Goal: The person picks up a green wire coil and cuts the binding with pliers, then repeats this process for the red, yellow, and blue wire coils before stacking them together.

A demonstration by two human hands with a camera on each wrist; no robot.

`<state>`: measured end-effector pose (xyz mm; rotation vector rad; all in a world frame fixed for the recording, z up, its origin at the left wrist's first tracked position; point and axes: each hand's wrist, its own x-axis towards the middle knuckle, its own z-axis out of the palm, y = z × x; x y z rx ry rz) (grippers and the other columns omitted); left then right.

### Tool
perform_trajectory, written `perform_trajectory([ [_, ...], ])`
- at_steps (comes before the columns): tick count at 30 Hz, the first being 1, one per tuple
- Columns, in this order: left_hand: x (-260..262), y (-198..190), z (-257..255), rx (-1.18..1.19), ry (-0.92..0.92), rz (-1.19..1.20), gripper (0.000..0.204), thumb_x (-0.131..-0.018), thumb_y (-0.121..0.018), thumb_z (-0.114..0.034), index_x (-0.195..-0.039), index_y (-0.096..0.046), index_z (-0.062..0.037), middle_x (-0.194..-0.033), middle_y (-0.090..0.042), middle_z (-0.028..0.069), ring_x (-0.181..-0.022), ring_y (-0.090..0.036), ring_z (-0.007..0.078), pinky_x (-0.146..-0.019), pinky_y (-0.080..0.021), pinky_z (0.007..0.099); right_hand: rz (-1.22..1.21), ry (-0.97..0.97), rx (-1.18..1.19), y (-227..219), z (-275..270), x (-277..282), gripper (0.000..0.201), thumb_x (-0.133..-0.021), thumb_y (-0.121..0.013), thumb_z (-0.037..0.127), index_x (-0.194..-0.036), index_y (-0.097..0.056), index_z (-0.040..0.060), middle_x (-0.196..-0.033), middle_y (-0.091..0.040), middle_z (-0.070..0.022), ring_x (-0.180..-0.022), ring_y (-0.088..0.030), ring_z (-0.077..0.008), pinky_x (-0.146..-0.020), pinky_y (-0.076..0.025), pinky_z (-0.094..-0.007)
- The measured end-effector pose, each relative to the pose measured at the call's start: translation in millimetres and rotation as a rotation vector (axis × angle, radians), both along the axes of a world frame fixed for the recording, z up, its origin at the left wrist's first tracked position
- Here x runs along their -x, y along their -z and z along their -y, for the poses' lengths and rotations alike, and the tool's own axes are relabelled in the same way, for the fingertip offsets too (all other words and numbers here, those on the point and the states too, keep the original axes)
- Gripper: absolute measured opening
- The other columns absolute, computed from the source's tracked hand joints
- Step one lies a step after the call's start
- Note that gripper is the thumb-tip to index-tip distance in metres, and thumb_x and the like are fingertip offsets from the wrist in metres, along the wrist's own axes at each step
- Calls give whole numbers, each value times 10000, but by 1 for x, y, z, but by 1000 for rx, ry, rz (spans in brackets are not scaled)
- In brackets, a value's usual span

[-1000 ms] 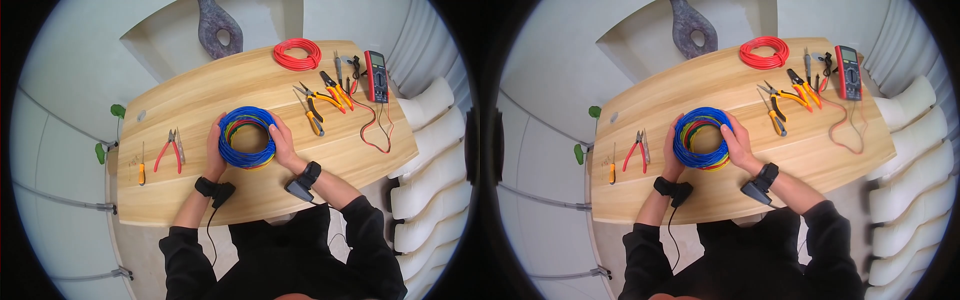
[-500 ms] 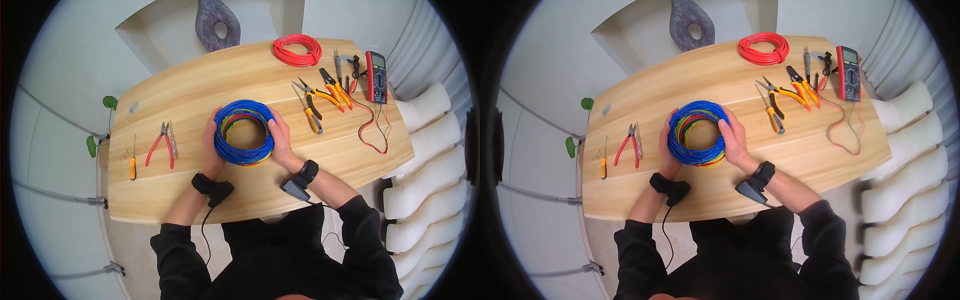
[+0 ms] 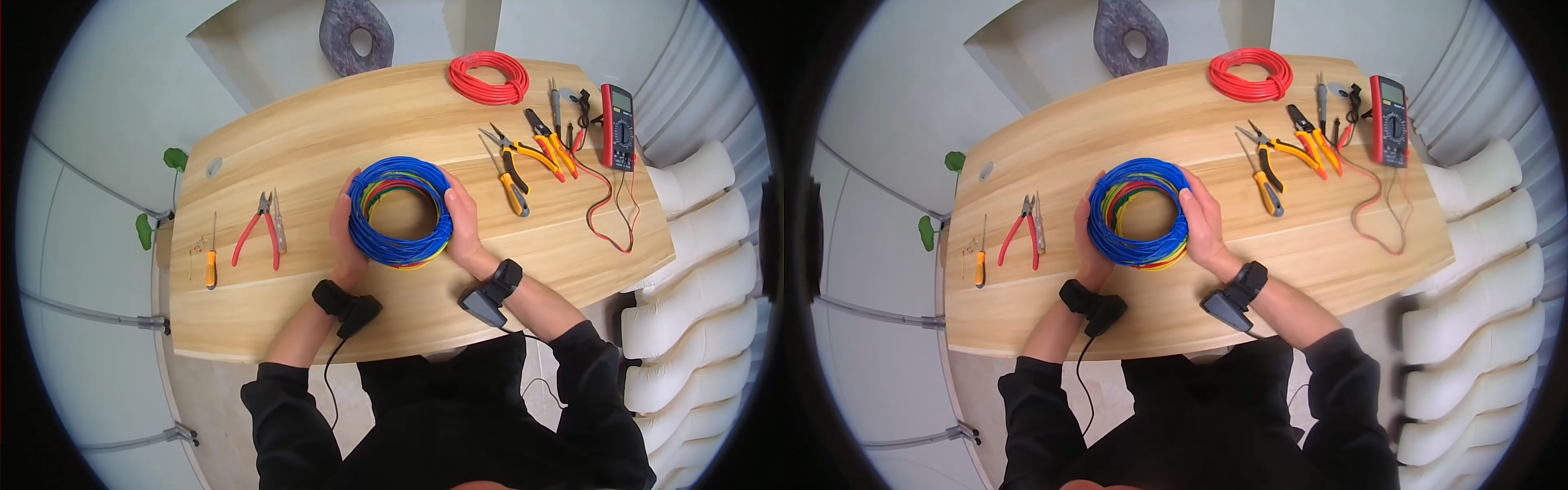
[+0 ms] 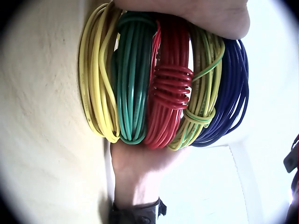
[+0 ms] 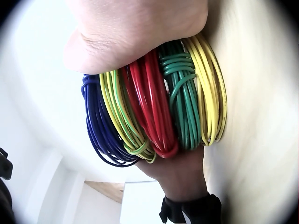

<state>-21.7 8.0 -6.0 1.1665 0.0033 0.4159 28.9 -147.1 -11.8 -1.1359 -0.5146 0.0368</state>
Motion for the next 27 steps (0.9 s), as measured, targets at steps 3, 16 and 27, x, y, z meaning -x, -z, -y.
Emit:
perform_trajectory([
  [3, 1, -3, 5, 43, -18, -10, 594, -901, -328, -391, -1311, -301, 38, -1270, -437, 139, -1176, -416, 213, -1020, -287, 346, 2, 6, -12, 1, -1, 0, 406, -902, -377, 185, -1226, -405, -60, -1158, -520, -131, -1085, -462, -168, -944, -330, -276],
  [16, -2, 4, 2, 173, 15, 22, 612, -868, -412, -365, -1291, -314, 67, -1232, -462, 145, -1139, -444, 207, -990, -323, 327, 26, 23, -22, 4, -1, 0, 436, -859, -397, 189, -1214, -410, -65, -1150, -524, -145, -1083, -469, -187, -946, -326, -283],
  [27, 2, 0, 2, 127, 49, 4, 609, -871, -405, -378, -1292, -315, 53, -1224, -466, 139, -1137, -444, 205, -993, -316, 326, 20, 14, 13, 6, -1, -2, 445, -867, -401, 204, -1226, -402, -59, -1171, -512, -148, -1108, -457, -196, -964, -312, -289],
])
